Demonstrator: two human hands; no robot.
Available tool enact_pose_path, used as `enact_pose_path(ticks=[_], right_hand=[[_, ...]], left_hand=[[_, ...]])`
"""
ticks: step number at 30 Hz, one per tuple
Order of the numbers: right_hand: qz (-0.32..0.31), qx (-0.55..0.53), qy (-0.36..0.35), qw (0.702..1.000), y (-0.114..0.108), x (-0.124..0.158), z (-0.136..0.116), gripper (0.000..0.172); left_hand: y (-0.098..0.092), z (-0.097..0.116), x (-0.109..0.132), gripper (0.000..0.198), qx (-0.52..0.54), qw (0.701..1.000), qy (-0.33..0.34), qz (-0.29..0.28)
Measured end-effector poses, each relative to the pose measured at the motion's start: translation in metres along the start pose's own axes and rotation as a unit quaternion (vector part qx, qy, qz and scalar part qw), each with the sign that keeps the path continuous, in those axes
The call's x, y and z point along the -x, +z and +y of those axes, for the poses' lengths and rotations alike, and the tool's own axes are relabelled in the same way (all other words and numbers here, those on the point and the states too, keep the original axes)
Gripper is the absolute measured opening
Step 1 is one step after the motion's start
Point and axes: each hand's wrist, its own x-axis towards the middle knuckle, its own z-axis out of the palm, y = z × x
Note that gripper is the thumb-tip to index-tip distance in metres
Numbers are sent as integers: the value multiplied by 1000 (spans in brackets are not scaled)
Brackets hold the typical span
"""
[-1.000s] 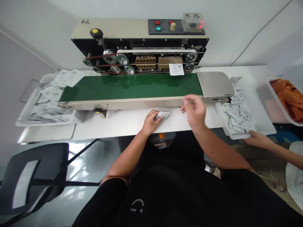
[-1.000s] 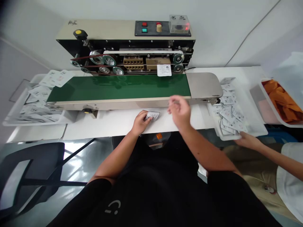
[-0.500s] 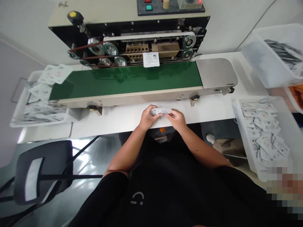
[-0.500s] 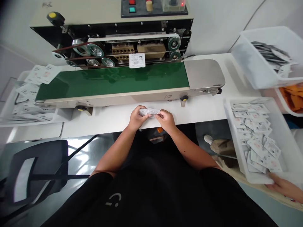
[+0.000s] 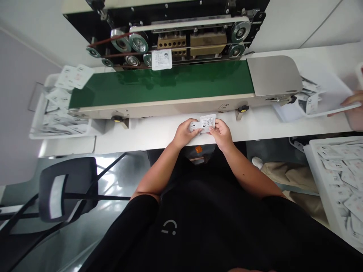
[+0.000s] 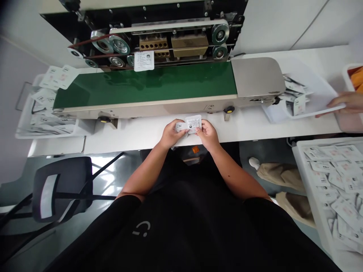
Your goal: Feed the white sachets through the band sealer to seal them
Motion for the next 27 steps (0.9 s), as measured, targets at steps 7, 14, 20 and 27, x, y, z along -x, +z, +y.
enact_pose_path(ticks=[7, 14, 20, 27], right_hand=[[16, 216, -133, 967, -6, 8, -29, 24], [12, 293, -217, 931, -35, 8, -99, 10], [128, 317, -390, 855, -66, 6, -130, 16], [176, 391, -356, 830, -83, -25, -128, 10]], left_hand=[[-4, 5, 1, 26, 5, 996, 65, -66], [-4, 4, 0, 34, 17, 997, 51, -60], [-3, 4, 0, 31, 16, 996, 54, -63], [-4, 5, 1, 26, 9, 997, 57, -57]])
